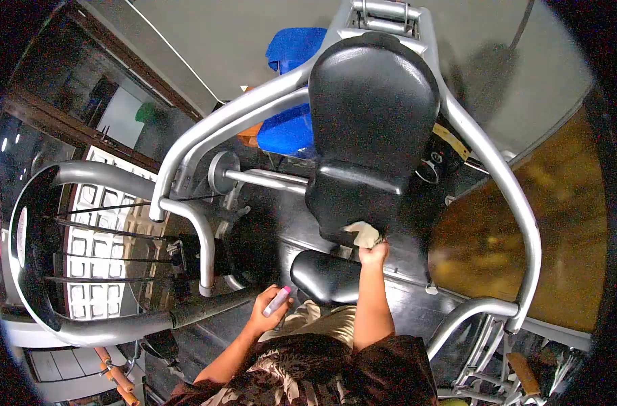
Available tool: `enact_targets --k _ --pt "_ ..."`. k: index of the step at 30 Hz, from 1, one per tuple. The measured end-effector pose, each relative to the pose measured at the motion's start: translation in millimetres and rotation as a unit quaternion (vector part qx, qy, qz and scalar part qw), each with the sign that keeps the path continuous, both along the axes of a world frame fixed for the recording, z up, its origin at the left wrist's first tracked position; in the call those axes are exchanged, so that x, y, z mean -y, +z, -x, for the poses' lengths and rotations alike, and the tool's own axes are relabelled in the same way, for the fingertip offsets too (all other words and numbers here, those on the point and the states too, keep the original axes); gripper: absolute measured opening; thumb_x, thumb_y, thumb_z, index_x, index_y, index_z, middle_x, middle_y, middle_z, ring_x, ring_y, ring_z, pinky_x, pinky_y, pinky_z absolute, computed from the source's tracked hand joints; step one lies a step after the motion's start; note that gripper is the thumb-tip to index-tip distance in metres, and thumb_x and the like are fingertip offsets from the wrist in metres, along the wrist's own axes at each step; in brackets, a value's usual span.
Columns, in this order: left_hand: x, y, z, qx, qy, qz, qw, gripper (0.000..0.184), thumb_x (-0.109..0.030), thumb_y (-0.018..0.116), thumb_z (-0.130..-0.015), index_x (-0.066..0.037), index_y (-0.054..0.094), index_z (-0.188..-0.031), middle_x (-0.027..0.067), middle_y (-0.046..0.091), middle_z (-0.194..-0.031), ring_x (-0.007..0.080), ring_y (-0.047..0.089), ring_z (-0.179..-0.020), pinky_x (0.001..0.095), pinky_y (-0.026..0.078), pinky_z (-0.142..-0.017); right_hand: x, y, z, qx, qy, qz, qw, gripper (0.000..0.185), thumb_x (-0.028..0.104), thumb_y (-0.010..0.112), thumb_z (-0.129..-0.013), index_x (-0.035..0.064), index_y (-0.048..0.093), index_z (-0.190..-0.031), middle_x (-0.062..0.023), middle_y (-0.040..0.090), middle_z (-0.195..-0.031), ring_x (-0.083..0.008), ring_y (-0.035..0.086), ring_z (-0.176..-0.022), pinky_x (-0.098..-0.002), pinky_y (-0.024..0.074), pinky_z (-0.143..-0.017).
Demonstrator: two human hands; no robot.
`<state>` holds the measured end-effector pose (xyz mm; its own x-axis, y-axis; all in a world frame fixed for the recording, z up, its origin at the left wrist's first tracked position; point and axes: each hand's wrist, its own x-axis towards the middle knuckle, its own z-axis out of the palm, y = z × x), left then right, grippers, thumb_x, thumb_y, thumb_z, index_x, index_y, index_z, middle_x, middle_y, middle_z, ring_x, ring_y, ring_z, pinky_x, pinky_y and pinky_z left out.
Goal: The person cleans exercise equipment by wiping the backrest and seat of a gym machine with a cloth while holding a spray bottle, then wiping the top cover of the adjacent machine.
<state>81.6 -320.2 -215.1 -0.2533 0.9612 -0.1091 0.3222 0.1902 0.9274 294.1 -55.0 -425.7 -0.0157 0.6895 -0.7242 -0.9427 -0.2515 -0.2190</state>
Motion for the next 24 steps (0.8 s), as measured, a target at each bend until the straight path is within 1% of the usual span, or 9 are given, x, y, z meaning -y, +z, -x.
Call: enact_targets --k 4,8,11,12,15,16,18,21,24 --pt "-7 3 0 -0.008 -0.018 -0.024 1.0 0.006 -0.007 0.071 -0.089 -0.001 0.068 -0.089 0.0102 0.059 -0.08 0.0228 0.059 -0.071 0.0345 0.048 -0.068 11 81 25 0.046 0.001 -0.116 0.992 0.031 0.035 0.037 -0.112 0.0132 0.057 -0.103 -0.0038 0.062 -0.092 -0.0236 0.062 -0.091 -0.0437 0.0526 -0.092" --pt "-9 0 -1 0.004 -0.007 -0.015 1.0 0.006 -0.007 0.071 -0.089 -0.002 0.069 -0.089 0.0109 0.06 -0.081 0.0237 0.06 -0.071 0.0349 0.048 -0.068 26 147 39 0.391 0.076 -0.26 0.88 0.051 0.023 0.044 -0.111 0.0089 0.035 -0.16 -0.007 0.061 -0.104 -0.0173 0.056 -0.092 -0.0344 0.0504 -0.089" --pt "-7 -4 3 0.006 -0.012 -0.019 1.0 0.007 -0.008 0.071 -0.089 -0.002 0.069 -0.09 0.0114 0.061 -0.081 0.0242 0.06 -0.072 0.0352 0.048 -0.068 16 131 33 0.638 0.035 -0.253 0.726 0.053 0.024 0.04 -0.112 0.0021 0.031 -0.16 -0.016 0.058 -0.134 -0.0249 0.058 -0.119 -0.0372 0.0448 -0.106" --pt "-6 -8 5 0.003 -0.015 -0.016 1.0 0.007 -0.008 0.071 -0.089 -0.002 0.069 -0.09 0.0114 0.061 -0.081 0.0244 0.06 -0.072 0.0353 0.048 -0.068 10 114 27 0.696 0.022 -0.275 0.663 0.057 0.024 0.038 -0.112 -0.004 0.023 -0.16 -0.0226 0.036 -0.161 -0.0318 0.037 -0.148 -0.0389 0.0277 -0.122" --pt "-2 -7 7 0.009 -0.008 -0.012 1.0 0.007 -0.009 0.072 -0.089 -0.002 0.069 -0.089 0.0114 0.061 -0.08 0.0242 0.06 -0.072 0.0352 0.048 -0.068 16 42 24 0.702 0.01 -0.306 0.643 0.06 0.024 0.037 -0.111 -0.0077 0.02 -0.159 -0.0247 0.017 -0.168 -0.0325 0.016 -0.157 -0.0391 0.0141 -0.127" --pt "-3 -6 8 0.013 -0.005 -0.013 1.0 0.008 -0.009 0.072 -0.089 -0.002 0.069 -0.089 0.0113 0.061 -0.08 0.0241 0.06 -0.072 0.0351 0.047 -0.068 29 -4 19 0.751 0.054 -0.201 0.627 0.06 0.023 0.038 -0.111 -0.0046 0.02 -0.16 -0.0246 0.024 -0.167 -0.0351 0.026 -0.154 -0.0396 0.0201 -0.126" --pt "-3 -5 9 0.01 0.0 0.007 1.0 0.008 -0.009 0.071 -0.089 -0.001 0.069 -0.089 0.011 0.061 -0.08 0.0233 0.06 -0.072 0.0349 0.047 -0.068 47 -13 9 0.606 0.246 0.047 0.755 0.052 0.027 0.046 -0.108 0.0064 0.041 -0.155 -0.021 0.054 -0.149 -0.0349 0.05 -0.138 -0.0442 0.0365 -0.115" --pt "-4 6 11 0.019 -0.001 0.007 1.0 0.004 -0.006 0.069 -0.088 -0.002 0.068 -0.09 0.0075 0.056 -0.08 0.0193 0.055 -0.073 0.0324 0.044 -0.069 57 -87 -10 0.363 0.134 0.119 0.914 0.036 0.035 0.046 -0.106 0.0068 0.06 -0.125 -0.0081 0.065 -0.116 -0.0266 0.061 -0.118 -0.0464 0.045 -0.109" --pt "-2 5 18 0.018 -0.005 0.01 1.0 0.006 -0.007 0.069 -0.089 -0.002 0.068 -0.09 0.0088 0.059 -0.08 0.02 0.058 -0.074 0.0331 0.046 -0.069 28 -17 3 0.175 0.023 0.164 0.971 0.037 0.036 0.042 -0.106 0.0104 0.06 -0.126 -0.0072 0.065 -0.12 -0.0272 0.062 -0.116 -0.0484 0.0482 -0.107"
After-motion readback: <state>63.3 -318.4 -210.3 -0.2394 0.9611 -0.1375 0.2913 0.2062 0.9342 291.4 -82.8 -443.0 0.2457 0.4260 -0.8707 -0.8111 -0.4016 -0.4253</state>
